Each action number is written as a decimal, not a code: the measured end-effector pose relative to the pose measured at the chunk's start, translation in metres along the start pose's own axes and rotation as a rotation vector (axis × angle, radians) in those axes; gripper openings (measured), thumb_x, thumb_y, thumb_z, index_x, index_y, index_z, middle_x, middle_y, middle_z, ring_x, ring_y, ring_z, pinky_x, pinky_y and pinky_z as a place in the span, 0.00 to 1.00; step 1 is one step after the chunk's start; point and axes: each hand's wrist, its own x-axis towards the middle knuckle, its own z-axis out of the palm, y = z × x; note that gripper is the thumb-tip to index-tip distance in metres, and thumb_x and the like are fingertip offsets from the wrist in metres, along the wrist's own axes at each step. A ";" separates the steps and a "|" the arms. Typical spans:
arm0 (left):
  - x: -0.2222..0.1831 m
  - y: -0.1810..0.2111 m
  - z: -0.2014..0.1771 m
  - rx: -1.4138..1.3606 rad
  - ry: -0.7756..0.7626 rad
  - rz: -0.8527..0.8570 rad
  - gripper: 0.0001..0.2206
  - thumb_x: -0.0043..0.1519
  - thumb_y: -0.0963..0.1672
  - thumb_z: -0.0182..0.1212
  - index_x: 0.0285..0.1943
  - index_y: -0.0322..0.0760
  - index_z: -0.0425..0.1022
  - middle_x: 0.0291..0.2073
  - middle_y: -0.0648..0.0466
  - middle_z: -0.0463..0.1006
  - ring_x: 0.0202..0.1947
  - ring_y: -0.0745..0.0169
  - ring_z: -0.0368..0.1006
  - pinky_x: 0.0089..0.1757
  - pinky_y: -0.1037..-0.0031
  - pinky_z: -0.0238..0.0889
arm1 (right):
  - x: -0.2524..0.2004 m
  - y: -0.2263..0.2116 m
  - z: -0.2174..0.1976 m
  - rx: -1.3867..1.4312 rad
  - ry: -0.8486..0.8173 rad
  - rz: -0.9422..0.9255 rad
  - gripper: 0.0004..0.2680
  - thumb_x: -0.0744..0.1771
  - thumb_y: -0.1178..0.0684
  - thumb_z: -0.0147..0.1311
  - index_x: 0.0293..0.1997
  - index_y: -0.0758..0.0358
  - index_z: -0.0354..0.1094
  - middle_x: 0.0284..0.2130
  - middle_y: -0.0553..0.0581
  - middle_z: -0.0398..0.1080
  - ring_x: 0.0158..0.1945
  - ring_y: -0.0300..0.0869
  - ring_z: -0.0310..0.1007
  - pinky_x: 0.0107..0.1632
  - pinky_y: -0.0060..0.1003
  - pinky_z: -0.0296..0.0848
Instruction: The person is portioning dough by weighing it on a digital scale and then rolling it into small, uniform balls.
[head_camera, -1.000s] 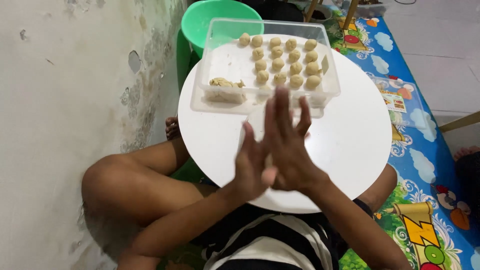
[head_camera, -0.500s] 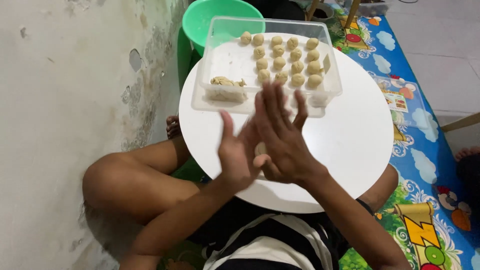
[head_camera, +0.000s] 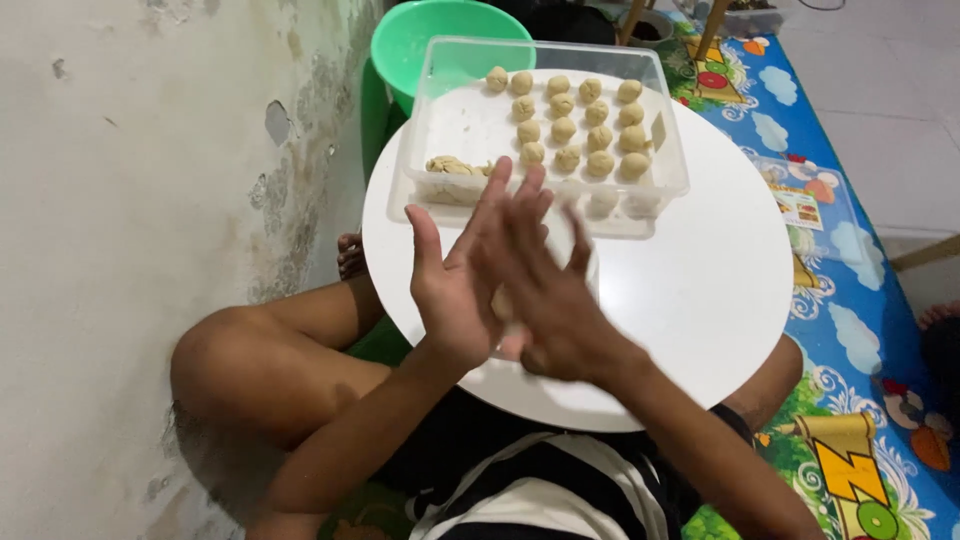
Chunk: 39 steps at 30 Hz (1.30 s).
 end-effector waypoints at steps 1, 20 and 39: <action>0.006 -0.010 -0.026 0.002 0.004 0.005 0.44 0.61 0.65 0.39 0.83 0.44 0.42 0.80 0.49 0.45 0.79 0.54 0.43 0.70 0.66 0.42 | -0.003 -0.010 -0.001 0.005 -0.001 -0.004 0.40 0.66 0.24 0.01 0.79 0.70 0.33 0.77 0.75 0.30 0.81 0.56 0.20 0.77 0.59 0.19; 0.028 0.005 -0.075 -0.389 0.019 0.012 0.43 0.63 0.66 0.43 0.81 0.43 0.46 0.78 0.44 0.46 0.75 0.40 0.46 0.64 0.52 0.54 | 0.004 -0.029 -0.014 0.475 -0.081 -0.220 0.25 0.74 0.42 0.31 0.81 0.64 0.33 0.80 0.66 0.31 0.85 0.60 0.27 0.85 0.60 0.36; 0.050 0.091 -0.038 0.529 0.713 0.616 0.18 0.64 0.52 0.49 0.54 0.43 0.78 0.52 0.54 0.85 0.45 0.56 0.82 0.46 0.65 0.69 | 0.128 0.116 -0.004 0.494 -0.297 0.427 0.12 0.64 0.56 0.65 0.52 0.57 0.72 0.55 0.61 0.74 0.40 0.42 0.77 0.38 0.31 0.79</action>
